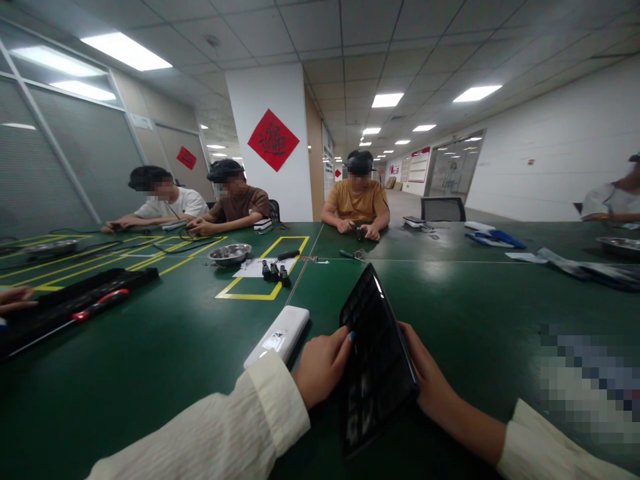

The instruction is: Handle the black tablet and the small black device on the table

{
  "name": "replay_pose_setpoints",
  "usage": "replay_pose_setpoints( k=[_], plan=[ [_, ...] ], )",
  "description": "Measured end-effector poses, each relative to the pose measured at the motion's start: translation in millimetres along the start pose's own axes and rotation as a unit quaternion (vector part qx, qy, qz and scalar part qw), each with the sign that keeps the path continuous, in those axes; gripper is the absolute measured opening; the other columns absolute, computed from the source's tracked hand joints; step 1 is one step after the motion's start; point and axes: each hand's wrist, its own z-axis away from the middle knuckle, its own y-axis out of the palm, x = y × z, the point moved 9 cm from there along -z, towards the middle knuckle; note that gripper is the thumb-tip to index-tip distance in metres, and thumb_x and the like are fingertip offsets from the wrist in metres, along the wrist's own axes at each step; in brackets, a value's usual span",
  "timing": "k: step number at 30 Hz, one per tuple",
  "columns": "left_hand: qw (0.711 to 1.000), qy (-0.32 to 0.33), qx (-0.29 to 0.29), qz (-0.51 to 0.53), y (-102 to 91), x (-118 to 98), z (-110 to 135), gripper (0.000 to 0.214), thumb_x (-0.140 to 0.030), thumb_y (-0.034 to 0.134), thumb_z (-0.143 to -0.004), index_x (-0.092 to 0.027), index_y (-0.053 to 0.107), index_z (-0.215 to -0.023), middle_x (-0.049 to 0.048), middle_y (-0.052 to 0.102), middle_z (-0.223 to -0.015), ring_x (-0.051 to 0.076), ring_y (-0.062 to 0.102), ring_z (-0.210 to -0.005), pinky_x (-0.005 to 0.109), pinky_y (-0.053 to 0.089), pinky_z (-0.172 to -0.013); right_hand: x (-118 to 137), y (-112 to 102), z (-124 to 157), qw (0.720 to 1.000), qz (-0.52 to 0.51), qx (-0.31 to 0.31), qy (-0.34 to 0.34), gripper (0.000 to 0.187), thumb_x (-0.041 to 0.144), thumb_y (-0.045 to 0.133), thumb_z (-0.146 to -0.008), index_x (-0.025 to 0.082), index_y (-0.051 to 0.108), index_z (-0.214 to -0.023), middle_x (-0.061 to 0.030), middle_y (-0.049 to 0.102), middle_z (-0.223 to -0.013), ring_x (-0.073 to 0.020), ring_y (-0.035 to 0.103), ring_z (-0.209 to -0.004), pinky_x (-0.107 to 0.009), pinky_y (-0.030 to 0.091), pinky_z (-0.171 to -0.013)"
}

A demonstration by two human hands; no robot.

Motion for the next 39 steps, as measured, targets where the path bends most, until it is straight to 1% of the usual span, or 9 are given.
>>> replay_pose_setpoints(
  k=[6,10,15,24,26,30,33,36,39],
  plan=[
    [1.000,-0.002,0.008,0.000,3.3,2.1,0.5,0.047,-0.041,0.015,-0.093,-0.019,0.055,-0.084,0.0034,0.062,-0.074,0.017,0.059,-0.071,0.025,0.039,-0.065,0.8,-0.4,-0.8,1.000,-0.004,-0.006,-0.011,0.030,0.033,0.036,-0.089,0.021,0.041,-0.116,-0.0082,0.053,-0.104,-0.0197,0.053,-0.097,-0.034,0.045,-0.085],
    [0.999,-0.035,0.008,0.012,3.1,4.5,0.1,0.045,-0.042,0.016,-0.093,-0.019,0.053,-0.079,0.0038,0.061,-0.075,0.017,0.059,-0.071,0.025,0.039,-0.065,-2.5,1.1,-0.5,1.000,-0.004,0.001,0.008,0.030,0.035,0.033,-0.090,0.021,0.040,-0.115,-0.0082,0.053,-0.103,-0.0193,0.053,-0.096,-0.033,0.045,-0.084],
    [0.999,-0.045,-0.009,0.008,-1.4,3.9,0.6,0.032,-0.038,0.020,-0.094,-0.020,0.045,-0.100,0.0038,0.063,-0.081,0.017,0.060,-0.075,0.025,0.039,-0.067,-2.1,2.1,-0.6,1.000,-0.001,0.000,0.004,0.030,0.034,0.034,-0.089,0.021,0.039,-0.116,-0.0083,0.053,-0.104,-0.0195,0.053,-0.098,-0.034,0.044,-0.086],
    [0.998,-0.012,0.000,-0.062,3.5,7.4,2.7,0.040,-0.039,0.015,-0.093,-0.020,0.043,-0.114,0.0066,0.065,-0.087,0.022,0.062,-0.081,0.030,0.040,-0.070,-2.1,1.8,-0.9,1.000,-0.011,0.003,0.000,0.029,0.030,0.038,-0.088,0.021,0.040,-0.115,-0.0077,0.053,-0.106,-0.0190,0.053,-0.097,-0.033,0.045,-0.085],
    [0.998,-0.011,-0.002,-0.054,1.9,6.6,2.8,0.039,-0.038,0.016,-0.093,-0.020,0.045,-0.111,0.0066,0.065,-0.086,0.022,0.061,-0.081,0.030,0.040,-0.070,-2.7,2.1,-0.8,1.000,-0.012,0.004,0.000,0.029,0.030,0.038,-0.088,0.022,0.039,-0.116,-0.0077,0.052,-0.106,-0.0192,0.053,-0.098,-0.034,0.044,-0.086],
    [1.000,0.000,0.010,0.001,1.2,-0.1,0.9,0.041,-0.040,0.015,-0.094,-0.020,0.050,-0.092,0.0036,0.062,-0.076,0.018,0.060,-0.071,0.027,0.040,-0.066,-3.9,1.4,-1.1,1.000,-0.017,0.000,0.000,0.031,0.029,0.043,-0.085,0.022,0.040,-0.114,-0.0072,0.053,-0.104,-0.0201,0.053,-0.098,-0.035,0.045,-0.086],
    [1.000,-0.016,0.002,0.017,0.8,1.6,-1.2,0.039,-0.041,0.017,-0.094,-0.020,0.048,-0.084,0.0030,0.061,-0.074,0.016,0.059,-0.070,0.025,0.039,-0.065,-4.0,1.7,-1.8,1.000,-0.022,0.001,0.002,0.032,0.029,0.046,-0.083,0.021,0.041,-0.113,-0.0073,0.055,-0.104,-0.0197,0.054,-0.097,-0.034,0.046,-0.085],
    [0.999,-0.037,-0.020,0.018,-1.5,5.3,-1.6,0.031,-0.039,0.021,-0.094,-0.020,0.045,-0.094,0.0031,0.061,-0.078,0.017,0.059,-0.072,0.025,0.038,-0.066,-3.3,1.5,-2.5,1.000,-0.023,-0.001,0.002,0.033,0.029,0.047,-0.081,0.021,0.042,-0.113,-0.0081,0.055,-0.106,-0.0194,0.055,-0.097,-0.033,0.046,-0.085],
    [0.999,-0.034,-0.011,0.008,-0.5,4.2,-0.4,0.030,-0.038,0.020,-0.094,-0.021,0.042,-0.104,0.0027,0.062,-0.079,0.017,0.060,-0.072,0.025,0.038,-0.065,-2.1,1.7,-2.7,1.000,-0.018,0.002,0.000,0.034,0.030,0.048,-0.081,0.021,0.042,-0.113,-0.0088,0.055,-0.108,-0.0199,0.056,-0.098,-0.033,0.046,-0.086]
  ],
)
